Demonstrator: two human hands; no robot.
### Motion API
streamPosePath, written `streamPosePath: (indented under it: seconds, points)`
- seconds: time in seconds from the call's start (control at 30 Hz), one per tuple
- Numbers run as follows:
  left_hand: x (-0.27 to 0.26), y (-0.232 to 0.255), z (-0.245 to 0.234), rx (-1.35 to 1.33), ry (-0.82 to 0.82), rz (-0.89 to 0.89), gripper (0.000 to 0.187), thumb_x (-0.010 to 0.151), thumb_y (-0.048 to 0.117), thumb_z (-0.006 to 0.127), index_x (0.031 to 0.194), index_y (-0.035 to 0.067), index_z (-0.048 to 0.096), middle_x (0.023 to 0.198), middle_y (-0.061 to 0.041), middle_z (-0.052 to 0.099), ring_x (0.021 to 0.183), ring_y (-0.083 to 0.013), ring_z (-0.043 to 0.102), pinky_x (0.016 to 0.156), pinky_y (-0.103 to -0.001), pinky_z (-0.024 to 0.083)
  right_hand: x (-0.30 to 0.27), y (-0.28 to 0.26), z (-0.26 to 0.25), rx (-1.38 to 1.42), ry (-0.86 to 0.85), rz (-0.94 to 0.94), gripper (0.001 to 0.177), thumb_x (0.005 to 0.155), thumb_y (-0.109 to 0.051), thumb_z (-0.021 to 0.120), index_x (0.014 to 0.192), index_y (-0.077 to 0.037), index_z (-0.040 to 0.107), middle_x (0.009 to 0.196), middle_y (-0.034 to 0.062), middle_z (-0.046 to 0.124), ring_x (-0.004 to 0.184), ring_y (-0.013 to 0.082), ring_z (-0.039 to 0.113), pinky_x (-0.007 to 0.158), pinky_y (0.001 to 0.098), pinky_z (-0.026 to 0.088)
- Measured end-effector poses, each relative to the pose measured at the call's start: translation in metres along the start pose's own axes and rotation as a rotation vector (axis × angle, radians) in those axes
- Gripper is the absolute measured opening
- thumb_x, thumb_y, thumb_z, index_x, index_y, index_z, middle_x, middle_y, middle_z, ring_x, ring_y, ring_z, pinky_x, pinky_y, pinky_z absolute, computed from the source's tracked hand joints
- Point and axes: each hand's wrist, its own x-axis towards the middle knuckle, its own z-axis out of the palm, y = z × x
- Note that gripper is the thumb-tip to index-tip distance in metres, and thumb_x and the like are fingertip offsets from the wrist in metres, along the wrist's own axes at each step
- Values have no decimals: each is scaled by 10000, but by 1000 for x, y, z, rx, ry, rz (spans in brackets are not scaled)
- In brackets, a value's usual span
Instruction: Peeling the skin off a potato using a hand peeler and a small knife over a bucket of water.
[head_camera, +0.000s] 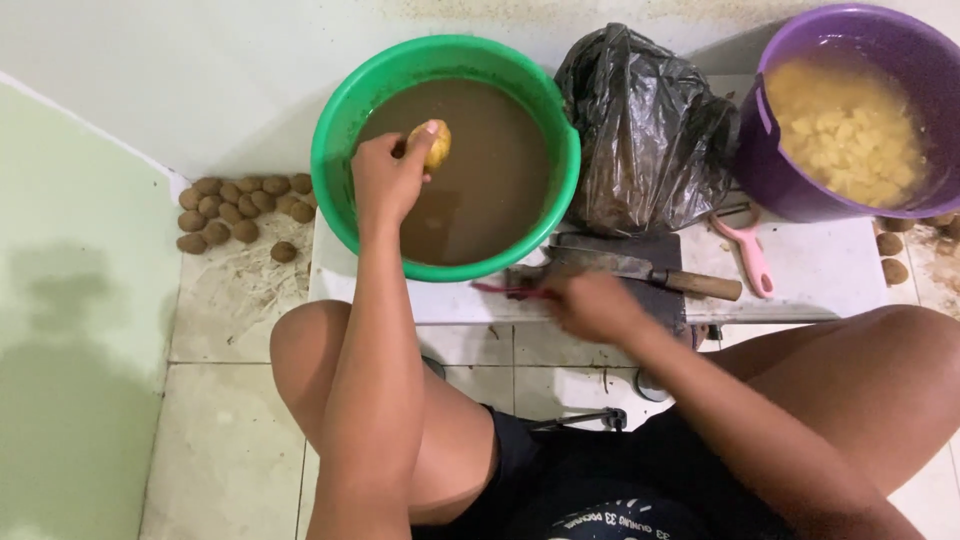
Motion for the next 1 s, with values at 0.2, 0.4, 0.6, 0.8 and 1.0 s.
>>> streamPosePath:
  seconds: [0.2, 0.4, 0.6, 0.8, 1.0]
  points:
    - [-8, 11, -1, -27, -37, 44, 488, 997, 470, 564, 1003, 15, 739, 745, -135, 729, 581, -165, 724, 635, -313, 585, 38, -41, 52, -188, 609, -310, 293, 870, -326, 769, 1062, -105, 755, 947, 96, 686, 977, 313, 667, 783, 424, 542]
    - [0, 9, 5, -309, -160, -51, 398, 1037, 352, 487, 1190, 33, 669, 887, -188, 671, 602, -201, 725, 589, -271, 625, 0, -45, -48, -137, -125, -280, 383, 927, -468, 626, 892, -115, 772, 746, 202, 745, 763, 456, 734, 717, 570, 565]
    - [-7, 11, 9, -362, -152, -64, 399, 1027, 340, 455, 1126, 22, 675, 797, -181, 665, 530, -197, 709, 524, -267, 610, 30, 42, -188, 137, 423, -184, 208, 860, -78, 737, 1049, -24, 802, 855, 214, 762, 822, 422, 739, 785, 493, 539]
    - [-13, 32, 5, -314, -198, -152, 489, 1008, 445, 401, 1157, 65, 671, 933, -109, 621, 569, -179, 554, 516, -267, 503, 108, 91, -216, -2, 358, 47, 946, 917, -552, 682, 1643, -119, 258, 1667, 279, 239, 1511, 503, 231, 1201, 659, 212]
    - [-15, 40, 0, -287, -189, -177, 567, 938, 564, 466, 1145, 77, 668, 943, -97, 619, 607, -161, 560, 538, -255, 508, 104, 122, -187, -190, 712, -141, 353, 919, -236, 867, 1098, 52, 768, 1250, 246, 733, 1085, 416, 699, 1001, 612, 521]
